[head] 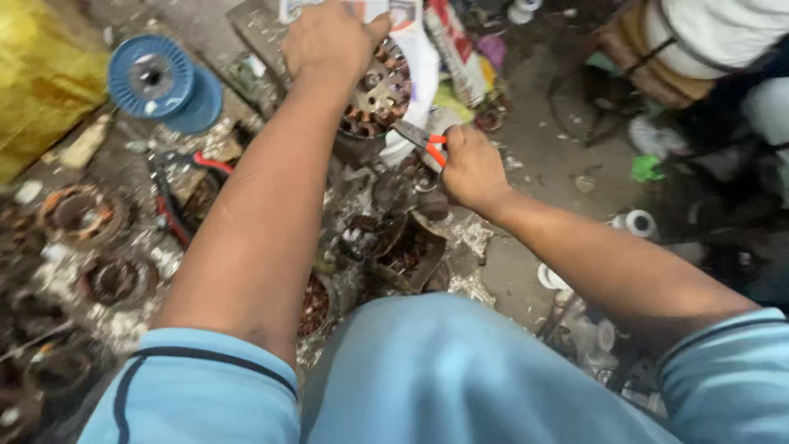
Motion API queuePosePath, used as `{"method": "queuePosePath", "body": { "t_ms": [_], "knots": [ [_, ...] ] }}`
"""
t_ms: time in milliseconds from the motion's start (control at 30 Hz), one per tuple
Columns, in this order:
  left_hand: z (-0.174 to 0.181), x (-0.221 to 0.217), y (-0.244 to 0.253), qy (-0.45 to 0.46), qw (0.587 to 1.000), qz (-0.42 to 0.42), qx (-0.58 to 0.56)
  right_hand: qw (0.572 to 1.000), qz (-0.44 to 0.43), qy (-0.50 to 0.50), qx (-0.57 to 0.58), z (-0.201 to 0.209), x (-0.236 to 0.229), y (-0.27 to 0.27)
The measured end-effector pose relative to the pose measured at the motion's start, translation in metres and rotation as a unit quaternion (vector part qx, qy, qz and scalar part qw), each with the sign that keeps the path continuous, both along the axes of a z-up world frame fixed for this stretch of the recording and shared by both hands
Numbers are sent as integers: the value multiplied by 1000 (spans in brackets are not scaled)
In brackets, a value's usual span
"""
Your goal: The person uses red-handled pliers to cut and trim copper wires protruding from a cylindrical metal component. The person repeatedly rotates the component and snips the wires, dropping the cut pieces into a container below.
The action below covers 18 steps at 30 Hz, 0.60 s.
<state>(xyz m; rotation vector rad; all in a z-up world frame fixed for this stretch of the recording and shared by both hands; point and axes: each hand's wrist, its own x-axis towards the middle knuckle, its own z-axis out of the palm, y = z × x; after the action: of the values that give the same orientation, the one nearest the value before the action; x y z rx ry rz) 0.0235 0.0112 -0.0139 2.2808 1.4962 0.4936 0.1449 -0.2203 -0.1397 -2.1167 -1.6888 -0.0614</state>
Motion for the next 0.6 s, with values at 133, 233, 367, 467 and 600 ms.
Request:
{"method": "queuePosePath", "body": {
  "t_ms": [133, 233, 367, 467, 600],
  "knots": [
    [-2, -4, 7, -10, 1000, -24, -5, 998, -43, -35, 21, -12, -5, 7],
    [-8, -5, 6, -31, 999, -31, 18, 995, -75, -70, -7, -8, -25, 4],
    [-8, 2, 5, -42, 997, -61, 23, 997, -65, 12, -39, 30, -47, -10],
    [-9, -8, 7, -29, 997, -66, 18, 922, -38, 324, -209, 57, -49, -10],
    [-2, -8, 3, -13, 997, -71, 8, 600, 128, 766, -193, 56, -38, 0]
  ]
}}
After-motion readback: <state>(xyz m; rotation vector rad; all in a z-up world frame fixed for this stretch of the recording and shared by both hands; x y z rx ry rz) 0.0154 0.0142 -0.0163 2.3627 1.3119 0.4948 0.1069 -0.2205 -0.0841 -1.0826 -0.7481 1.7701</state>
